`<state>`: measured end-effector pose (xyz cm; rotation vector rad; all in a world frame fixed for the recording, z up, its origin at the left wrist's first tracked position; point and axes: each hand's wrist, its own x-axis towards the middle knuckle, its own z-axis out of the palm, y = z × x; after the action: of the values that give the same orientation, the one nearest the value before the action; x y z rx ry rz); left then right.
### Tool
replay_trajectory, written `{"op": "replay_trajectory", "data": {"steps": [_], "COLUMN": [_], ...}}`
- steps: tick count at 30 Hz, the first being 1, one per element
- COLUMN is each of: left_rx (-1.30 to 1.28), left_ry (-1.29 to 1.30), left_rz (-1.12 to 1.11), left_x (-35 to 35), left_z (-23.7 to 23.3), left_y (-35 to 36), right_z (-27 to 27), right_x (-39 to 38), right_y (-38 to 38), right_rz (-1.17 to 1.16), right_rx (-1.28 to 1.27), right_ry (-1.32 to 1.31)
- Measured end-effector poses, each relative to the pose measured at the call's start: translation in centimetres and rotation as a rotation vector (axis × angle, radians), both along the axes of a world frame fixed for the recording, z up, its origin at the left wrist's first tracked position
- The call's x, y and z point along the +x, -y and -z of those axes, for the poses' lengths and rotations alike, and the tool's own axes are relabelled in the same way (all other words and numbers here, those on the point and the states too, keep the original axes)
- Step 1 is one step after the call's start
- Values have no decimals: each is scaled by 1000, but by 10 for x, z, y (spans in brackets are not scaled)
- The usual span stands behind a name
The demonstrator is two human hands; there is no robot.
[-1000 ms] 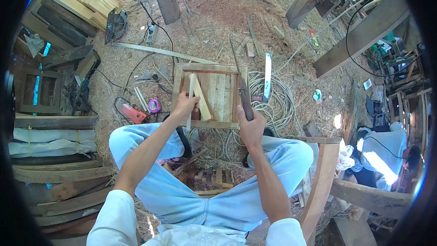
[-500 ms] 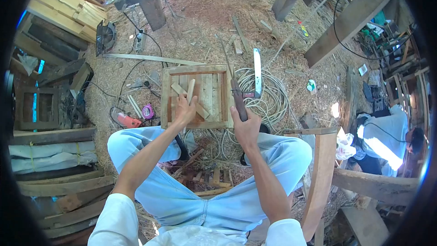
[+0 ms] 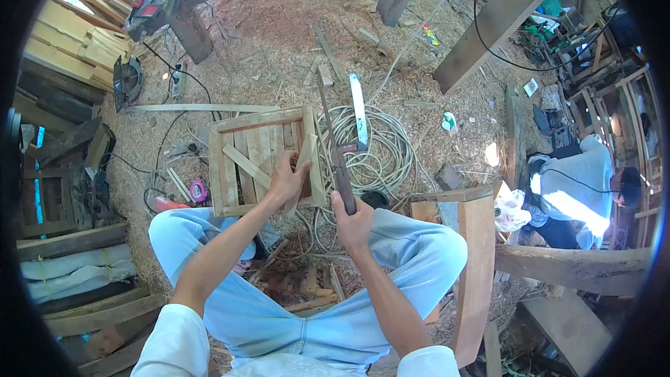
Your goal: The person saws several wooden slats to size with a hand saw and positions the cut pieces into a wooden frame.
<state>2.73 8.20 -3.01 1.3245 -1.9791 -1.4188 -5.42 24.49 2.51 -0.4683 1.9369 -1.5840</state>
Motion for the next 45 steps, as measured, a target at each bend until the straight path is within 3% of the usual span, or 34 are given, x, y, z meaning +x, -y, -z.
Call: {"op": "replay_trajectory", "data": {"steps": [2,6,8,9,11,14,21,23,27,29,35,42,44,45], "left_rx": [45,70,2,-7,-34,83,1,302,335,463,517,484,148,149], "left_ry": [-11,220,410,414,303,262,189,61,77,-124,-19,146,156,158], "left_rz": [14,190,424,425,216,244,217,154,193,110,162,233,141,133], "left_x": [4,25,34,33,31,26,25,21,18,14,12,13,7,4], "left_z": [-5,-7,-9,-13,-17,-15,-10,-13,-8,16,7,-22,-5,-3], "left_y": [9,-1,0,0,-9,-10,-2,-1,2,2,8,5,15,19], "right_z": [-4,-2,-2,-3,-1,1,3,3,6,-1,-6,-4,-2,-2], "right_x": [-4,-11,-13,-14,-8,-8,-3,-3,0,5,21,28,30,31], "right_y": [8,10,16,18,13,11,9,10,1,-1,-14,-20,-23,-23], "right_rz": [1,-20,-21,-32,-40,-67,-91,-92,-152,-156,-63,-28,-35,-28], "right_rx": [-19,3,-24,-28,-26,28,11,17,59,64,48,40,51,55], "right_ry": [53,-45,-56,-84,-107,-116,-127,-142,-218,-220,-88,35,26,18]}}
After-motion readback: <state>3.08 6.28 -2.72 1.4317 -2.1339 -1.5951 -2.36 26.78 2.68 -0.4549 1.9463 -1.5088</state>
